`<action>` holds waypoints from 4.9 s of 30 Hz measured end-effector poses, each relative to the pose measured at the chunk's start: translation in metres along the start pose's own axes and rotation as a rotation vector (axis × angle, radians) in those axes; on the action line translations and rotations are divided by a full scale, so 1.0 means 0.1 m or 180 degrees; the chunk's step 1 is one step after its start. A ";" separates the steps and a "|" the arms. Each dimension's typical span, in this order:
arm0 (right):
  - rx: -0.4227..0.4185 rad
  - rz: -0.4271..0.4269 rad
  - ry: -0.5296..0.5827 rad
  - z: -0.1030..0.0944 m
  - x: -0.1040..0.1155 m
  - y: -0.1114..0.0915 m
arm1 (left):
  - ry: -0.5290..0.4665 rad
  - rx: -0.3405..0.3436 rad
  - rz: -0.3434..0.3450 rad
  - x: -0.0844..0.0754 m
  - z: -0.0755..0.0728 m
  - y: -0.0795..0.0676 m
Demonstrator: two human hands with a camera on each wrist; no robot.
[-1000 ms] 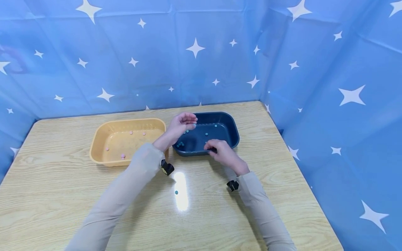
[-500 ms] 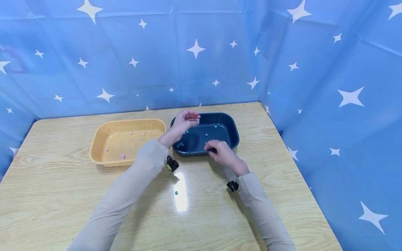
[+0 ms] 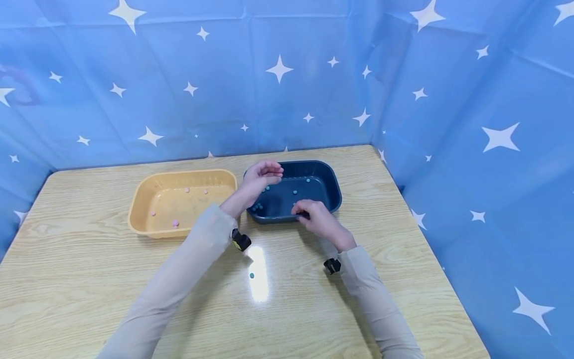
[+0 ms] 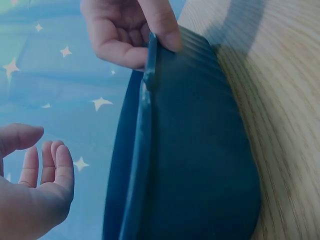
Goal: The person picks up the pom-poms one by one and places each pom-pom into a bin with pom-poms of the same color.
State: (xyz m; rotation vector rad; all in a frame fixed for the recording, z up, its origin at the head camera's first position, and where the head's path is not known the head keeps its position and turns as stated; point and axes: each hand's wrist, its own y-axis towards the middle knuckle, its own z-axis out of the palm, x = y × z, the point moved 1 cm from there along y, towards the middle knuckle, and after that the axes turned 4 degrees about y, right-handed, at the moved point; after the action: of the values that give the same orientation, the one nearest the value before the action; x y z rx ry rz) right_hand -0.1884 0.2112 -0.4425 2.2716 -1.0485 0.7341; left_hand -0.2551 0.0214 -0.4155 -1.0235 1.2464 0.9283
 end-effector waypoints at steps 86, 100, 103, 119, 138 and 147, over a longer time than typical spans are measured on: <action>0.0012 0.0038 -0.0088 0.00 0.02 0.00 | 0.1438 0.1736 0.0376 0.86 -0.20 -1.47; 0.0019 0.0064 -0.0053 0.00 0.04 0.00 | 0.1597 0.1693 0.0625 0.87 -0.19 -1.48; 0.0037 0.0090 -0.0043 0.00 0.02 0.00 | 0.1611 0.1717 0.0659 0.86 -0.19 -1.48; 0.0030 0.0058 -0.0002 -0.01 0.02 0.00 | 0.1813 0.1918 0.0754 0.82 -0.21 -1.46; 0.0074 0.0103 -0.0057 -0.01 0.03 0.02 | 0.1332 0.1810 0.0219 0.69 -0.22 -1.31; 0.0061 0.0082 -0.0093 0.00 0.02 0.02 | 0.1275 0.1719 0.0661 0.43 -0.23 -1.13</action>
State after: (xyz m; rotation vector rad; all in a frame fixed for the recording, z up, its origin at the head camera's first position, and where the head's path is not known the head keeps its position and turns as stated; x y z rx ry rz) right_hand -0.1891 0.2096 -0.4407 2.2955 -1.0905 0.7265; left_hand -0.1500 -0.0328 -0.4485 -0.6677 1.8418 0.4954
